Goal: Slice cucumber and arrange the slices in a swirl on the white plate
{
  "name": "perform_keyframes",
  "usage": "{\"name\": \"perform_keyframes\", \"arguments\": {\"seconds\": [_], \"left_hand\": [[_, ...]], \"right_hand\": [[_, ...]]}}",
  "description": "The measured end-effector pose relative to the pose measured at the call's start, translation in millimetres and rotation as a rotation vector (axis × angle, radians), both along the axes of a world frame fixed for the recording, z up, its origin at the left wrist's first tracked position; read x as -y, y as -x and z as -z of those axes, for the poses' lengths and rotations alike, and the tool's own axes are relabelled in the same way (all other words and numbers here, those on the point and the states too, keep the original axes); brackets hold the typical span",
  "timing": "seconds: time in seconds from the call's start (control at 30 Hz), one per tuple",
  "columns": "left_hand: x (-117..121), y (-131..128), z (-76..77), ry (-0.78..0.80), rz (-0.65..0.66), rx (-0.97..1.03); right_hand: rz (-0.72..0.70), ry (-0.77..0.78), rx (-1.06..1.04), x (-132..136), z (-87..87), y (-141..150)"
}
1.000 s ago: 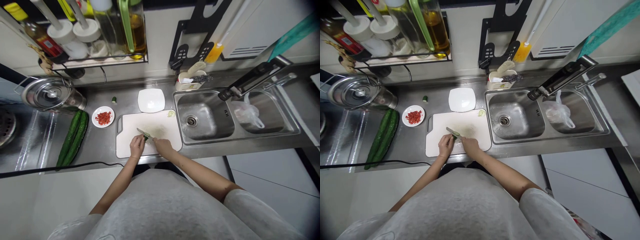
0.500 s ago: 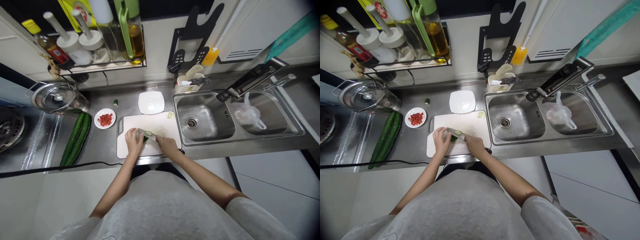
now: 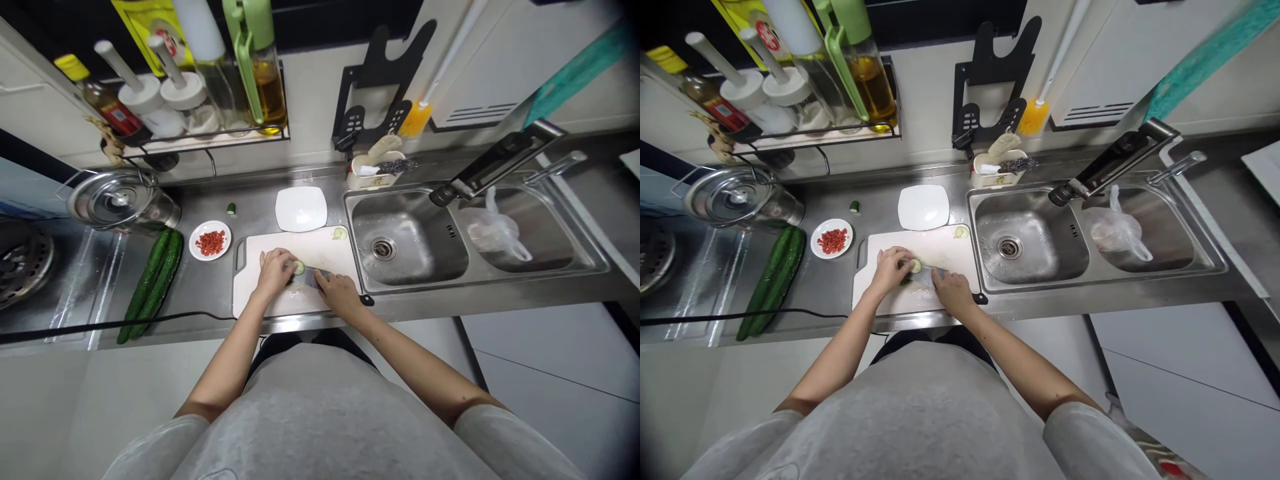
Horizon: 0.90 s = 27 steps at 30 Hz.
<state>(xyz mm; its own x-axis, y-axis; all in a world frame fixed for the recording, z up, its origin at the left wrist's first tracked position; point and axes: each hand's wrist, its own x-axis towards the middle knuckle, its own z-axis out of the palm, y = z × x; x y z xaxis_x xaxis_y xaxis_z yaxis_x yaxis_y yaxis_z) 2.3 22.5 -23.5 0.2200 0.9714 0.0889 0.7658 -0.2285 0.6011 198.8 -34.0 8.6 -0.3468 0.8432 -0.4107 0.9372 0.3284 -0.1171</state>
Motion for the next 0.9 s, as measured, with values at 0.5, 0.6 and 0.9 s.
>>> {"name": "perform_keyframes", "arguments": {"seconds": [0.5, 0.6, 0.9], "left_hand": [[-43, 24, 31.8, 0.182, -0.593, 0.040], [-44, 23, 39.0, 0.155, -0.615, 0.014], [-40, 26, 44.4, -0.021, -0.621, 0.073]], "right_hand": [[0.148, 0.008, 0.038, 9, 9.3, -30], [0.184, 0.020, 0.015, 9, 8.2, -30], [0.225, 0.083, -0.029, 12, 7.2, -21]]}}
